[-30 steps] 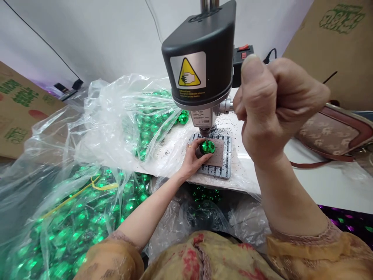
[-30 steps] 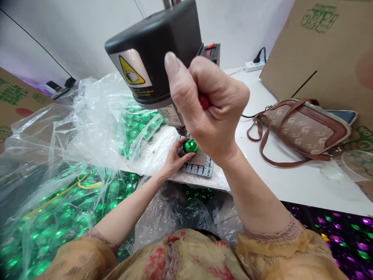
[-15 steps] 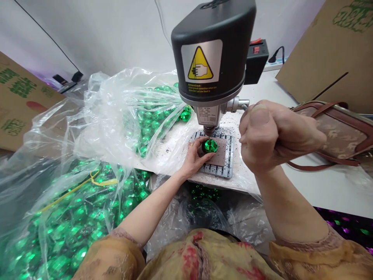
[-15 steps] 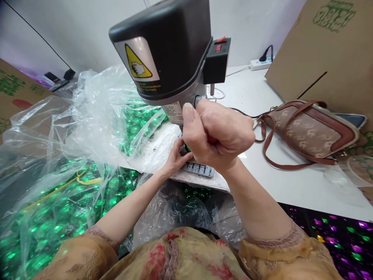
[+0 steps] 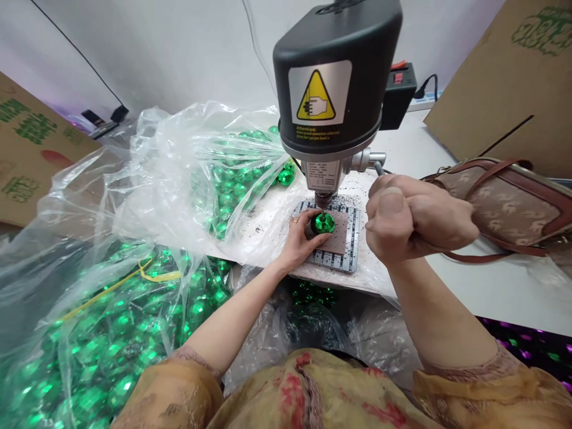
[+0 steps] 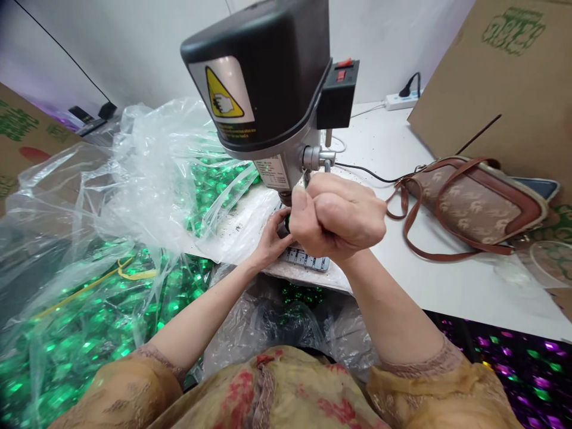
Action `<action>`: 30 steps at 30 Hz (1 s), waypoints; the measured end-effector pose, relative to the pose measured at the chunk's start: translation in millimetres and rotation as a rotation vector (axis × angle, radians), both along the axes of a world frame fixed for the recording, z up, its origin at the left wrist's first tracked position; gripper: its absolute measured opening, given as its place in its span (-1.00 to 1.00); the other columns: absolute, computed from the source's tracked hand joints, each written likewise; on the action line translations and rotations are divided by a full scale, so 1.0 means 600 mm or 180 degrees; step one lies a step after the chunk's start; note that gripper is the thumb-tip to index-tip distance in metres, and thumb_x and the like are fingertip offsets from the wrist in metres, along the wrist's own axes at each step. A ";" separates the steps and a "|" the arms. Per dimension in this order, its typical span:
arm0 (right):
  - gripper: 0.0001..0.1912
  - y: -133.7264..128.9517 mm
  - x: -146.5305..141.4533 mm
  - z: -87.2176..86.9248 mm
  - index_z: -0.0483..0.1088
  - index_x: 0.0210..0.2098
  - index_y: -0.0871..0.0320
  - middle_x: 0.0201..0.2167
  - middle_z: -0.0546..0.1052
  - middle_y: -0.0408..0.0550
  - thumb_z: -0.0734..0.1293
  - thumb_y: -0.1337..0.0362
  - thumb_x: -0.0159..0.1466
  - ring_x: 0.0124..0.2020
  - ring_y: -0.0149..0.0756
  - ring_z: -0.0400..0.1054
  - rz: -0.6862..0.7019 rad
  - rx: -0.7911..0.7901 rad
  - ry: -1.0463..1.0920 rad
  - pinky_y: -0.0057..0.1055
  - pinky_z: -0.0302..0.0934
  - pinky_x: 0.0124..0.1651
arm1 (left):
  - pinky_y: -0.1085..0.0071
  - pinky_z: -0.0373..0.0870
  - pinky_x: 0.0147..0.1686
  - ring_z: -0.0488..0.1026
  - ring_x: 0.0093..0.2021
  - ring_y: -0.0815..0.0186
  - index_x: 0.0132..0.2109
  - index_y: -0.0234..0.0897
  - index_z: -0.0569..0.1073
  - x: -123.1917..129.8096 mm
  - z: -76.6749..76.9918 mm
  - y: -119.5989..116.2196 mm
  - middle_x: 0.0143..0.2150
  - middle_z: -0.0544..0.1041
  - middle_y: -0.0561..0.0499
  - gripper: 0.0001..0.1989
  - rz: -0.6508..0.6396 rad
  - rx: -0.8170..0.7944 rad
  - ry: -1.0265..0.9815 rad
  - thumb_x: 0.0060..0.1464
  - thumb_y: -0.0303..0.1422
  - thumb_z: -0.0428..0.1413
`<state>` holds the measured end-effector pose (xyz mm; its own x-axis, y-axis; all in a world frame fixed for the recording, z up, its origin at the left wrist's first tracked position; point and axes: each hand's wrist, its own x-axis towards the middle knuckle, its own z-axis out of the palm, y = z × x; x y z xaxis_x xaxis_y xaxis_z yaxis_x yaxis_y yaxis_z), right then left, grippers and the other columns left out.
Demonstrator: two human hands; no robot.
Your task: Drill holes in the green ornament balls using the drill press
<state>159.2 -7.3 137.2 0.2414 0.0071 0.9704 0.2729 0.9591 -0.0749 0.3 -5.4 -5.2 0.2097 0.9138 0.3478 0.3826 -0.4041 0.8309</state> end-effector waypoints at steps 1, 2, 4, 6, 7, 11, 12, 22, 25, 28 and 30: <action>-0.54 0.001 0.000 0.000 -0.11 -0.65 0.14 -0.70 0.04 -0.29 0.25 0.50 0.20 -0.70 -0.59 0.00 0.0054 0.0027 -0.0042 -0.47 -0.02 -0.65 | 0.01 0.19 0.27 0.36 0.23 0.04 0.15 -0.13 0.38 0.000 0.000 0.000 0.19 0.45 -0.12 -0.49 -0.0007 -0.0003 -0.0011 0.08 -0.18 0.29; -0.55 0.002 0.001 0.000 -0.12 -0.64 0.14 -0.70 0.04 -0.29 0.24 0.51 0.19 -0.71 -0.60 -0.02 0.0102 0.0052 -0.0083 -0.48 -0.05 -0.66 | 0.01 0.18 0.28 0.36 0.24 0.04 0.15 -0.13 0.38 0.000 -0.001 0.000 0.19 0.45 -0.12 -0.49 -0.0005 -0.0001 -0.0024 0.08 -0.18 0.29; -0.55 0.003 0.003 -0.003 -0.14 -0.63 0.13 -0.71 0.03 -0.29 0.24 0.52 0.18 -0.71 -0.60 -0.06 0.0163 0.0088 -0.0165 -0.47 -0.09 -0.66 | 0.00 0.17 0.29 0.36 0.24 0.05 0.14 -0.12 0.38 0.001 -0.001 -0.001 0.19 0.45 -0.11 -0.49 0.0010 0.0011 -0.0035 0.08 -0.18 0.29; -0.55 0.003 0.006 -0.009 -0.15 -0.62 0.13 -0.72 0.03 -0.29 0.24 0.50 0.18 -0.72 -0.60 -0.07 0.0198 0.0125 -0.0280 -0.46 -0.10 -0.66 | 0.01 0.17 0.29 0.36 0.24 0.05 0.14 -0.12 0.38 0.001 -0.001 -0.002 0.19 0.45 -0.11 -0.50 0.0023 0.0035 -0.0030 0.08 -0.18 0.29; -0.56 0.002 0.008 -0.013 -0.15 -0.62 0.13 -0.73 0.03 -0.29 0.23 0.50 0.18 -0.72 -0.59 -0.07 0.0207 0.0138 -0.0347 -0.46 -0.10 -0.66 | 0.01 0.17 0.29 0.37 0.24 0.06 0.14 -0.12 0.38 0.001 -0.001 -0.003 0.19 0.45 -0.11 -0.50 0.0028 0.0049 -0.0020 0.08 -0.18 0.29; -0.53 -0.007 0.007 -0.010 -0.14 -0.63 0.14 -0.74 0.01 -0.29 0.24 0.48 0.23 -0.72 -0.59 -0.06 0.0161 0.0007 -0.0310 -0.44 -0.11 -0.64 | 0.04 0.19 0.28 0.37 0.23 0.06 0.14 -0.13 0.38 0.002 0.002 -0.003 0.18 0.46 -0.10 -0.49 0.0060 0.0055 0.0006 0.09 -0.18 0.29; -0.53 -0.009 0.005 -0.001 -0.13 -0.63 0.14 -0.74 0.00 -0.29 0.25 0.47 0.24 -0.72 -0.59 -0.05 0.0138 -0.0101 -0.0205 -0.43 -0.12 -0.63 | 0.04 0.20 0.27 0.37 0.23 0.07 0.14 -0.14 0.38 0.003 0.003 -0.003 0.18 0.46 -0.10 -0.50 0.0061 0.0038 0.0001 0.08 -0.18 0.29; -0.52 -0.011 -0.015 0.104 0.05 -0.64 0.11 -0.71 0.16 -0.26 0.31 0.13 0.30 -0.65 -0.55 0.06 0.0143 -0.1305 0.0540 -0.39 -0.09 -0.45 | 0.29 0.41 -0.20 0.48 -0.19 0.22 -0.02 -0.20 0.39 -0.009 0.034 -0.128 -0.20 0.50 -0.04 -0.57 0.0343 0.0736 0.0731 0.04 -0.13 0.28; -0.50 -0.011 -0.013 0.097 0.04 -0.65 0.10 -0.72 0.16 -0.26 0.33 0.08 0.28 -0.67 -0.54 0.04 0.0190 -0.1297 0.0541 -0.37 -0.10 -0.47 | 0.33 0.35 -0.29 0.46 -0.27 0.24 -0.01 -0.18 0.43 -0.046 0.015 -0.188 -0.25 0.52 -0.04 -0.67 -0.0924 0.1373 0.1895 0.12 -0.17 0.21; -0.52 -0.008 -0.013 0.091 0.06 -0.66 0.10 -0.73 0.17 -0.25 0.36 0.20 0.27 -0.68 -0.53 0.04 0.0392 -0.1113 0.0622 -0.36 -0.13 -0.50 | 0.29 0.36 -0.25 0.47 -0.21 0.20 0.08 -0.15 0.43 -0.074 -0.002 -0.210 -0.14 0.55 -0.09 -0.62 -0.1546 0.1763 0.2642 0.19 -0.11 0.16; -0.53 -0.006 -0.013 0.090 0.05 -0.66 0.10 -0.74 0.17 -0.26 0.35 0.32 0.27 -0.68 -0.53 0.05 0.0459 -0.1014 0.0653 -0.37 -0.12 -0.52 | 0.27 0.38 -0.24 0.47 -0.21 0.17 0.11 -0.15 0.41 -0.084 0.001 -0.191 -0.15 0.56 -0.08 -0.56 -0.1432 0.1883 0.2323 0.17 -0.05 0.16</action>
